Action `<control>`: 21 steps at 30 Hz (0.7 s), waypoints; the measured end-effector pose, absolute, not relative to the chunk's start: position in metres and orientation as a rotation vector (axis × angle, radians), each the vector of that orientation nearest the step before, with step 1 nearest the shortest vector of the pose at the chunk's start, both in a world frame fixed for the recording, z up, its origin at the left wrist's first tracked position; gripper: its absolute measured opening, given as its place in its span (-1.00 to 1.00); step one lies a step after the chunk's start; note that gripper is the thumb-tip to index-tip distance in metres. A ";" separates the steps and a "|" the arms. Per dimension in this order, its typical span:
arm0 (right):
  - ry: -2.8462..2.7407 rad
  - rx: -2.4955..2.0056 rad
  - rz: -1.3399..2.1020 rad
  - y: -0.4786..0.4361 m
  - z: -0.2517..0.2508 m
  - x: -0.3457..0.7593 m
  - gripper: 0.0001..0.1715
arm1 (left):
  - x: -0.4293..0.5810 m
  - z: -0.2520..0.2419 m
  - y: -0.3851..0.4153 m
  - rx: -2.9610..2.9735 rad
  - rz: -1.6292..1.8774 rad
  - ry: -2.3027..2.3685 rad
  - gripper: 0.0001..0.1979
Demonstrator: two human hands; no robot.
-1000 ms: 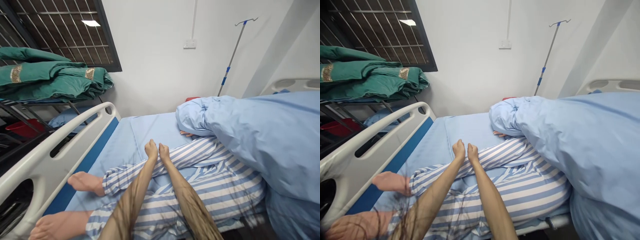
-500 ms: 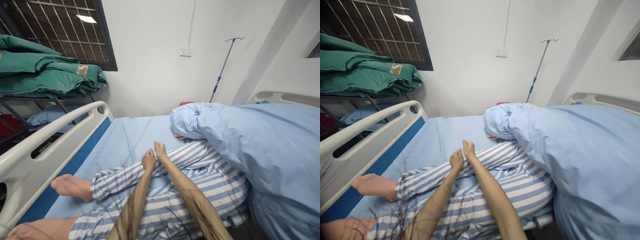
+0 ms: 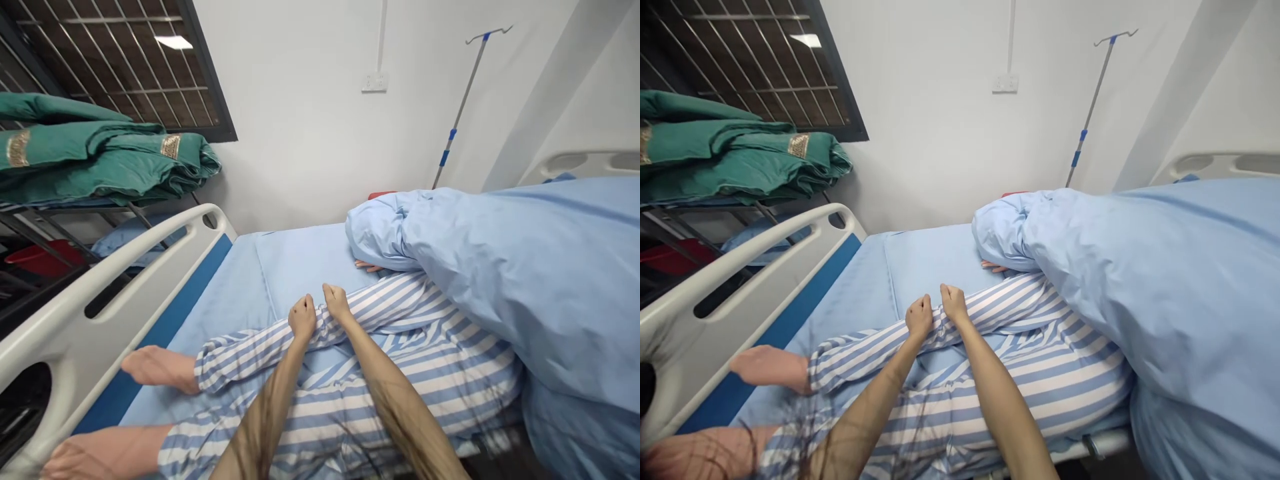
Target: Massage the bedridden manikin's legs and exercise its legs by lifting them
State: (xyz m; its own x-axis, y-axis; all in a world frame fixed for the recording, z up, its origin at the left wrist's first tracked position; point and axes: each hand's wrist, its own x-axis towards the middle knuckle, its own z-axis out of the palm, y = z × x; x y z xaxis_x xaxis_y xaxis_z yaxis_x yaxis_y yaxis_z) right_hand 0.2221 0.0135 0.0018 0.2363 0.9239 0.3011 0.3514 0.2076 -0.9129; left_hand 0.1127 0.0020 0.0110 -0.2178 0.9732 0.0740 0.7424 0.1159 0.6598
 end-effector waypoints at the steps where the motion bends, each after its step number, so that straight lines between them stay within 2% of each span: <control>1: -1.300 -1.347 0.643 0.015 0.003 0.223 -0.43 | 0.112 0.012 0.003 1.665 0.831 1.997 -0.54; 4: -1.230 -1.307 0.694 0.017 0.006 0.223 -0.45 | 0.113 0.023 0.010 1.653 0.872 1.833 -0.58; 9: -1.093 -1.232 0.779 0.019 0.008 0.225 -0.47 | 0.132 0.058 0.028 1.558 1.166 1.607 -0.62; 12: -0.976 -1.200 0.852 0.019 0.008 0.226 -0.48 | 0.151 0.063 0.030 1.523 1.252 1.565 -0.61; 21: -0.879 -1.255 0.720 0.021 0.002 0.228 -0.44 | 0.173 0.010 0.009 1.923 0.720 2.011 -0.70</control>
